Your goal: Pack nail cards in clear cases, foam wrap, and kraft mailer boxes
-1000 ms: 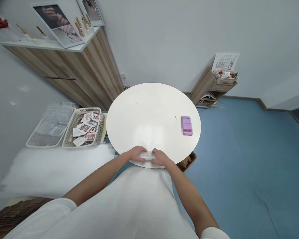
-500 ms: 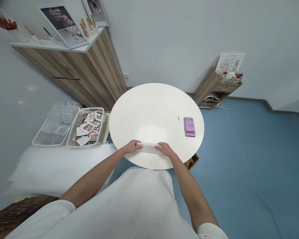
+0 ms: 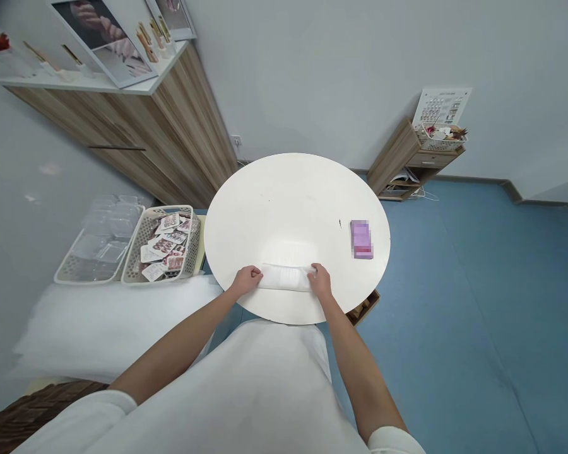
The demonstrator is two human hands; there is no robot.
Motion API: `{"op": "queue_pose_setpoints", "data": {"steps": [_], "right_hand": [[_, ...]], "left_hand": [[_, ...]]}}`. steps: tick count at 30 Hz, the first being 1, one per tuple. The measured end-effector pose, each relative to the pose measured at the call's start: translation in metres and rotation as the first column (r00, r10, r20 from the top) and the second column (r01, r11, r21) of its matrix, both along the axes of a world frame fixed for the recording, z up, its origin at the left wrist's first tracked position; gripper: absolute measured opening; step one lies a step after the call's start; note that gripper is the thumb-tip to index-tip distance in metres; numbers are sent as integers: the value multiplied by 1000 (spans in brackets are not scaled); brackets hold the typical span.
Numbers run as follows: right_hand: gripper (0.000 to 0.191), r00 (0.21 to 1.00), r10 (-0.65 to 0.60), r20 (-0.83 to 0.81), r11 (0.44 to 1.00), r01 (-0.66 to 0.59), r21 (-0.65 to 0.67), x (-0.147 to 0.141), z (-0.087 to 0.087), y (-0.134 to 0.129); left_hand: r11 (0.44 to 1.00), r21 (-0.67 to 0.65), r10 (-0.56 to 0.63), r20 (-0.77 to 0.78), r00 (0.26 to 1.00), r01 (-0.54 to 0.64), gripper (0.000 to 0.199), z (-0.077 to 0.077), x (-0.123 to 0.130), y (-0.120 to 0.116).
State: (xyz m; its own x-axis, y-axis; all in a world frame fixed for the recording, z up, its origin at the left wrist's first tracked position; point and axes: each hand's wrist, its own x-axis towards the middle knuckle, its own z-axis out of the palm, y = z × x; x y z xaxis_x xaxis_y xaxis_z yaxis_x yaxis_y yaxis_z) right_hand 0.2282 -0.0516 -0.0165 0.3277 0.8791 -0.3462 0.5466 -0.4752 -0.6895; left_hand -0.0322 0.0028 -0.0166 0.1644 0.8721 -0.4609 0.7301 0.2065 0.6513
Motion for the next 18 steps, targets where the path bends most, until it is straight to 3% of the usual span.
{"op": "queue_pose_setpoints", "data": {"steps": [2,4,7,9,13,18], "right_hand": [[51,994,-94,55,993,90,71,1,-1,-12],[59,986,-158,44,986,156,57,2,-2,-26],[66,988,-153,-28,986,151,-66,-1,-3,-39],[68,986,-156,-66,982,148,-117,-7,-4,-39],[70,955,-230,-185,970,210,-121,-15,-2,-23],[45,941,-195,-276,977,160,-144,-12,4,-11]], "left_hand": [[987,157,-13,-79,997,25,25,4,2,-9],[905,369,-168,-143,975,211,32,9,9,-20],[757,418,-457,-212,864,503,39,16,27,-37],[703,376,-548,-255,797,604,48,18,40,-44],[699,296,-576,-306,758,651,58,15,54,-49],[697,296,-553,-357,753,653,65,8,52,-53]]}}
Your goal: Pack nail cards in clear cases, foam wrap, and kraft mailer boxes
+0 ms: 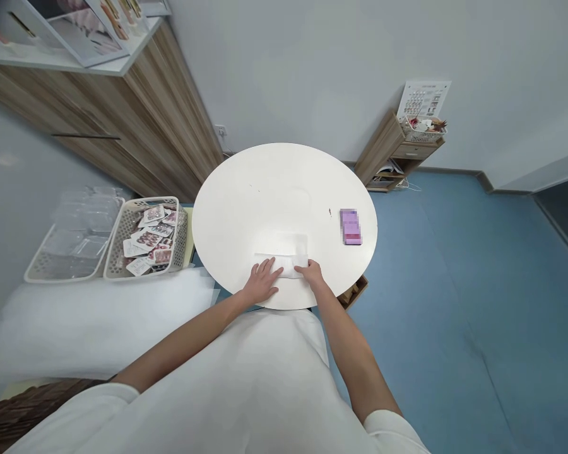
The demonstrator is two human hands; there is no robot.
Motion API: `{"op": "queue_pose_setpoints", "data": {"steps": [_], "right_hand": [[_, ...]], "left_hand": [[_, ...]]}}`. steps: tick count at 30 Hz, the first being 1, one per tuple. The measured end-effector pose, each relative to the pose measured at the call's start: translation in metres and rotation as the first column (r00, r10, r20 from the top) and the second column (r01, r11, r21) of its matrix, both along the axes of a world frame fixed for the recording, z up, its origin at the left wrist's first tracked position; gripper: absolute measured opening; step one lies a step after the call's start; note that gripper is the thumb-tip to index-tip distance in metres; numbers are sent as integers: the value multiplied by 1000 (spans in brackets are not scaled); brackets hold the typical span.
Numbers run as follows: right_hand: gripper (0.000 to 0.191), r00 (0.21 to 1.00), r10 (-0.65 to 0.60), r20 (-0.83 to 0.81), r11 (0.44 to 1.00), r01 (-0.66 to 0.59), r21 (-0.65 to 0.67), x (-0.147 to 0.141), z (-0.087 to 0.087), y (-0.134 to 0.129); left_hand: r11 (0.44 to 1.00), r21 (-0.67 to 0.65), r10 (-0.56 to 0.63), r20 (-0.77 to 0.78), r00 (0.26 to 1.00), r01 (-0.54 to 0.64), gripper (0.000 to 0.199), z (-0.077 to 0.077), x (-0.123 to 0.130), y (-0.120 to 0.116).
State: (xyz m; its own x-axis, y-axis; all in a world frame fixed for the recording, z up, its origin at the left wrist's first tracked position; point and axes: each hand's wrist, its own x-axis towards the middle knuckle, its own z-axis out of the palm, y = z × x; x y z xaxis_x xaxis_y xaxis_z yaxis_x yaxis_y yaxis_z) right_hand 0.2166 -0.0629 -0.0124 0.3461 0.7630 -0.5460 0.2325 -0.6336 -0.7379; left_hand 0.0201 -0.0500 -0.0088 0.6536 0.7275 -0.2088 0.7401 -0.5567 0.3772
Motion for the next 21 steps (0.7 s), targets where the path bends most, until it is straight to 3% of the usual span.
{"op": "queue_pose_setpoints", "data": {"steps": [5,11,16,18,21], "right_hand": [[52,993,39,115,998,-43,36,2,4,-4],[22,989,56,140,998,-52,-38,11,1,1],[18,991,44,123,999,-41,-27,23,8,0],[20,993,88,82,996,-89,-2,23,12,1],[22,965,260,41,965,-261,12,22,16,7]], "left_hand": [[999,10,35,-2,999,-35,71,-5,0,-10],[998,-12,60,18,998,-60,69,-9,7,-14],[998,-49,26,31,999,-24,67,-8,33,-11],[998,-53,22,33,999,-20,66,-6,43,-10],[999,-12,45,11,999,-45,67,0,49,-11]]}}
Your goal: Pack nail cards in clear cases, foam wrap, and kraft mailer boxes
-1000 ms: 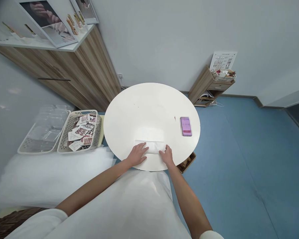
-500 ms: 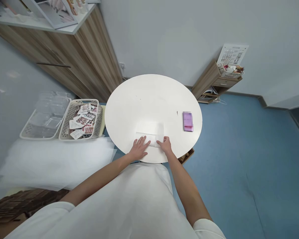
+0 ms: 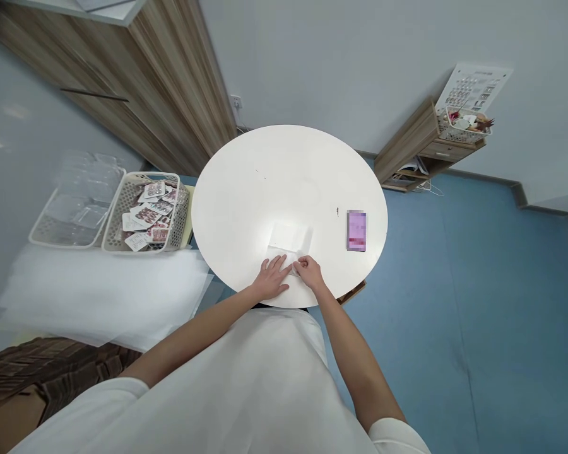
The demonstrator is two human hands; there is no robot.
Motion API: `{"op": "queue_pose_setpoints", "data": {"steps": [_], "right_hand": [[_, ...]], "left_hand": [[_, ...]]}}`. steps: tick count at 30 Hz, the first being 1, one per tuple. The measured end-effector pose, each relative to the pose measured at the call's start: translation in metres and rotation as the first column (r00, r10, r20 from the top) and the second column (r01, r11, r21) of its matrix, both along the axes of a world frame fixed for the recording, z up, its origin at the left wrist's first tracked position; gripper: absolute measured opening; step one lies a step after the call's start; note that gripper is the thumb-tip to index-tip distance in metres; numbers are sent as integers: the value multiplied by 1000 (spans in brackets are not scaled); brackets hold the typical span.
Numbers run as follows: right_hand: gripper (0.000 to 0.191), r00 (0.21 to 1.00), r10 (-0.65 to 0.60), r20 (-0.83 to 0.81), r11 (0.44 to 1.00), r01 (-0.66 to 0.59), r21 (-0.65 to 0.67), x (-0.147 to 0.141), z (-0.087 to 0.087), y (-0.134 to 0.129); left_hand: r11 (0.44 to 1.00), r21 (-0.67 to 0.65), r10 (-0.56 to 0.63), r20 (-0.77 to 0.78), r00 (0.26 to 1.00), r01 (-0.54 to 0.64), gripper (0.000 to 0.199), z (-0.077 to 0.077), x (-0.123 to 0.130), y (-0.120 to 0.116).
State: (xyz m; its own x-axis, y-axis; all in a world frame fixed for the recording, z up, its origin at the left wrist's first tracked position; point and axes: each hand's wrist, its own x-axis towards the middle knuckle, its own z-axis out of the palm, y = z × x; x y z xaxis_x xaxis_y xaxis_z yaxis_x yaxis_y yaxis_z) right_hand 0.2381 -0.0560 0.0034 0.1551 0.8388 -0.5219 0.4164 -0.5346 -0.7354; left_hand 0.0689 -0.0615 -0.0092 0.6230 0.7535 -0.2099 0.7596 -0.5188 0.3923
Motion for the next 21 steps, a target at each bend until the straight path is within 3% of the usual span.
{"op": "queue_pose_setpoints", "data": {"steps": [5,9,13,15,16,17,19,21], "right_hand": [[22,963,261,71,965,-262,-5,4,-3,11],[32,895,407,184,899,-428,92,12,-8,9],[55,841,437,318,851,-502,156,10,-15,4],[56,824,456,336,837,-526,154,7,-17,3],[57,819,464,337,833,-533,150,6,-18,3],[57,817,470,334,832,-537,143,6,-19,4],[59,814,483,322,831,-542,123,5,-20,6],[61,810,499,308,827,-551,108,6,-20,9]], "left_hand": [[992,110,-55,-49,997,60,70,12,1,-6],[991,96,-88,-104,991,98,60,13,1,-9],[1000,25,-11,-51,999,13,61,9,-2,-19],[988,-38,148,7,989,-148,62,6,-4,-28],[955,-83,289,33,957,-285,63,5,-4,-33],[885,-143,454,54,889,-443,64,3,-4,-36],[650,-297,747,84,659,-699,70,-1,-2,-39],[399,-473,912,112,396,-786,75,-5,0,-35]]}}
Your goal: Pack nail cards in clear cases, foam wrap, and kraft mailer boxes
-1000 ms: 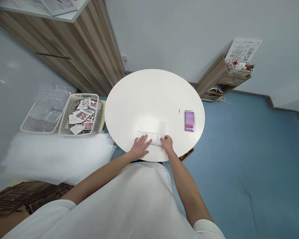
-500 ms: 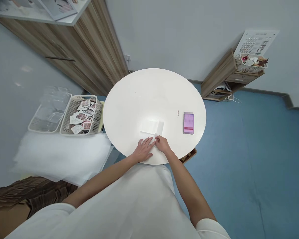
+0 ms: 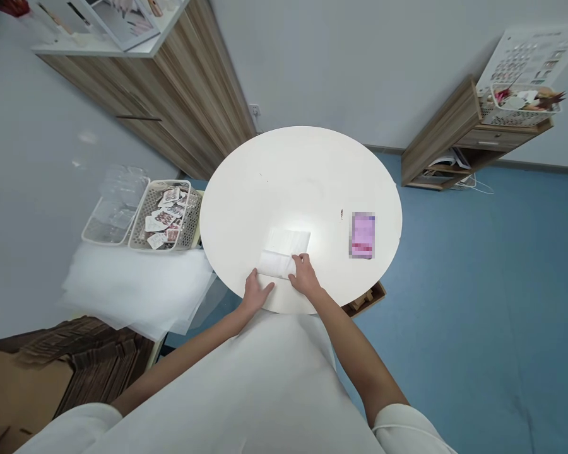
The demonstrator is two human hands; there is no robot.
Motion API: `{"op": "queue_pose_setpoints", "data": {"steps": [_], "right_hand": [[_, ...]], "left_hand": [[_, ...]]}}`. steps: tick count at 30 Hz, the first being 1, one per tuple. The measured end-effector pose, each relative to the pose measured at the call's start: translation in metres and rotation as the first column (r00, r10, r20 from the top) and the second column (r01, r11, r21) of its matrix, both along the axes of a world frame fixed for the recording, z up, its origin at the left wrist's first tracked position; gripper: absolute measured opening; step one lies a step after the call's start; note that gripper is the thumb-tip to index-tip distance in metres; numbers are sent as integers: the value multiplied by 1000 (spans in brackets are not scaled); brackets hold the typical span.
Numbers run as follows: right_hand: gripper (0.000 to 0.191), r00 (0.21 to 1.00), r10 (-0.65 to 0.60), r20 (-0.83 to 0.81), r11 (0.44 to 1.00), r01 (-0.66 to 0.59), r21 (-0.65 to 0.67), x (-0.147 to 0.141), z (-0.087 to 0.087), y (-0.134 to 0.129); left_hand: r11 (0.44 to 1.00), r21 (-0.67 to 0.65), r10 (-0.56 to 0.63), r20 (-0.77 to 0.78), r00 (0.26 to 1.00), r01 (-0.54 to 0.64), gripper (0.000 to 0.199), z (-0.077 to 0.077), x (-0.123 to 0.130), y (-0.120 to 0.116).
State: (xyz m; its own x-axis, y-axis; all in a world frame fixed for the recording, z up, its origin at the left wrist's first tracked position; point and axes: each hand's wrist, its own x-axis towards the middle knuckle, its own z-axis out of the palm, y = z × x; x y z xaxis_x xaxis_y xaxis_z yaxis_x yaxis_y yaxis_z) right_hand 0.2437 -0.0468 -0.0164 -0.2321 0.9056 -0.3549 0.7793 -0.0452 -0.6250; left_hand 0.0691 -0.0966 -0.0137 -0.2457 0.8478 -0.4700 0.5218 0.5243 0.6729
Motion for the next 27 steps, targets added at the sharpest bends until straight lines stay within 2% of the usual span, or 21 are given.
{"op": "queue_pose_setpoints", "data": {"steps": [2,5,7,8,10,13,15,17,20,24,27], "right_hand": [[62,1000,20,-13,1000,-20,-9,0,0,4],[63,997,58,-54,998,-58,0,-1,-1,8],[63,993,76,-86,997,-75,17,-1,-2,9],[63,992,82,-100,996,-80,24,-1,-2,9],[63,989,90,-119,996,-88,26,-1,-3,10],[63,987,95,-129,995,-95,10,1,-3,10],[62,986,101,-132,995,-102,4,2,-3,11],[61,984,114,-139,993,-114,9,2,-3,11],[61,978,142,-154,990,-138,33,-2,-5,11],[60,983,116,-144,992,-109,56,-11,-7,10],[58,984,57,-170,998,-54,23,-13,-6,10]], "left_hand": [[971,-63,240,172,955,-232,79,-2,3,10],[841,-185,540,311,782,-508,86,-2,6,28],[766,-235,640,374,672,-599,86,-1,6,35],[756,-256,649,408,642,-602,83,0,5,37],[804,-286,592,470,654,-522,65,1,1,37],[910,-245,414,483,772,-334,27,2,-7,33],[954,-161,300,419,857,-255,13,3,-11,33],[981,-62,195,345,918,-185,10,5,-11,35],[997,61,35,277,960,-54,14,9,-2,41],[984,124,-146,180,973,125,13,11,17,47],[965,159,-228,131,965,206,13,12,25,45]]}}
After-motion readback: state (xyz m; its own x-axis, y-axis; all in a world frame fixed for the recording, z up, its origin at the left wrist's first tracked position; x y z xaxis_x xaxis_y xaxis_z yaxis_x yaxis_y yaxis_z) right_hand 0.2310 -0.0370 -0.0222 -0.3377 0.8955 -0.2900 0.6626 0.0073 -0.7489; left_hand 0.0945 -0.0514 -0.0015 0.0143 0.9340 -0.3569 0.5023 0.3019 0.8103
